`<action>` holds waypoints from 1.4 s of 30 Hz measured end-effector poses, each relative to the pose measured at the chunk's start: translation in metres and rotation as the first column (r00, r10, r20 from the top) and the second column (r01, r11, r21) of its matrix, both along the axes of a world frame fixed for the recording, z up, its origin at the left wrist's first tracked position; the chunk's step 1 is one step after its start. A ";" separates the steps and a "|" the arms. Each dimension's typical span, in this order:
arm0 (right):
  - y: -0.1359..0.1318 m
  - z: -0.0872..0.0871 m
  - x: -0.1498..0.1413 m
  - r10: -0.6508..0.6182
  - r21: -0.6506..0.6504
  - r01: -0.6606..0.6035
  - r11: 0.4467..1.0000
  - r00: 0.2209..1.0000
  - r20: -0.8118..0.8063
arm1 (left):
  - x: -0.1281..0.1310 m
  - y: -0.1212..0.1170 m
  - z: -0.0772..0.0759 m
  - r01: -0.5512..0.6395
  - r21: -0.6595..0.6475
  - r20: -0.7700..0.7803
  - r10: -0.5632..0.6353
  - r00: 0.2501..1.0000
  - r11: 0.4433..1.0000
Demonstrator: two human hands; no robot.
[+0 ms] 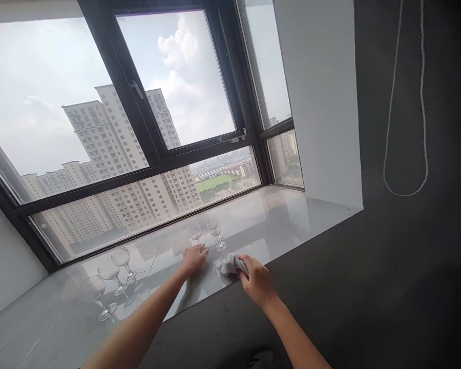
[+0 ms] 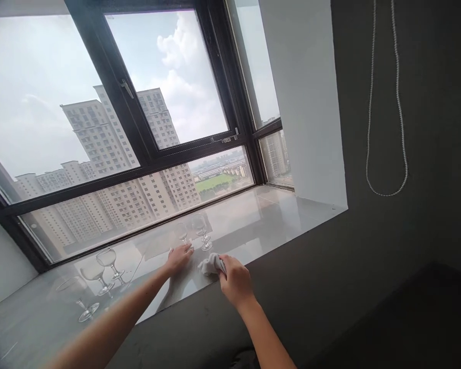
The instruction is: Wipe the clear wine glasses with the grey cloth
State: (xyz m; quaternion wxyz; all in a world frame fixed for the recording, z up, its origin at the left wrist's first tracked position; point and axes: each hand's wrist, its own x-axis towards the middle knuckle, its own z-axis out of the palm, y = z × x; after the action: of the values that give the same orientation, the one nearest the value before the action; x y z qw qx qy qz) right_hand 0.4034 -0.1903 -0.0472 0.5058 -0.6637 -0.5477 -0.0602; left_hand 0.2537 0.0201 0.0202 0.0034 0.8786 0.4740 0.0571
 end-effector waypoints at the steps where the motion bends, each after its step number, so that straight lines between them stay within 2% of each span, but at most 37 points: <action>1: 0.000 0.000 0.000 0.000 0.001 0.000 1.000 1.000 -0.001 | -0.003 -0.006 0.000 -0.003 0.019 0.009 0.003 1.000 1.000; 4: 0.000 0.000 -0.001 -0.013 0.001 0.013 1.000 1.000 -0.002 | -0.018 -0.030 -0.001 0.022 0.076 0.036 -0.025 0.999 0.997; 9: 0.002 -0.002 -0.002 -0.032 -0.009 0.032 0.999 0.999 0.006 | -0.044 -0.080 -0.011 0.194 0.172 0.118 -0.216 0.969 0.966; 14: 0.002 0.000 -0.004 -0.042 -0.022 0.042 0.999 0.999 0.009 | -0.049 -0.111 -0.021 0.270 0.307 0.082 -0.308 0.948 0.913; 23: -0.009 0.015 -0.002 0.034 0.000 -0.034 0.999 0.999 -0.038 | -0.045 -0.115 -0.020 0.273 0.311 0.038 -0.299 0.953 0.910; 28: -0.008 0.020 0.003 0.028 0.045 -0.025 0.999 0.996 -0.080 | -0.044 -0.116 -0.019 0.305 0.322 -0.004 -0.321 0.947 0.896; 35: -0.013 0.026 0.020 -0.083 0.089 0.101 0.991 0.978 -0.190 | -0.042 -0.124 -0.013 0.375 0.297 -0.059 -0.375 0.925 0.878; 39: -0.019 0.034 0.031 -0.184 0.113 0.232 0.966 0.926 -0.330 | -0.043 -0.123 -0.014 0.427 0.276 -0.046 -0.432 0.901 0.861; 42: -0.021 0.038 0.039 -0.215 0.135 0.300 0.944 0.874 -0.436 | -0.043 -0.120 -0.016 0.463 0.289 -0.074 -0.462 0.884 0.838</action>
State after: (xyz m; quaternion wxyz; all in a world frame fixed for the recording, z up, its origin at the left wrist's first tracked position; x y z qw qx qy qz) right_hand 0.4428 -0.2111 -0.0097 0.6615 -0.6747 -0.3251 -0.0395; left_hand 0.2110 -0.1004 0.0039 -0.1156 0.9572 0.2340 0.1247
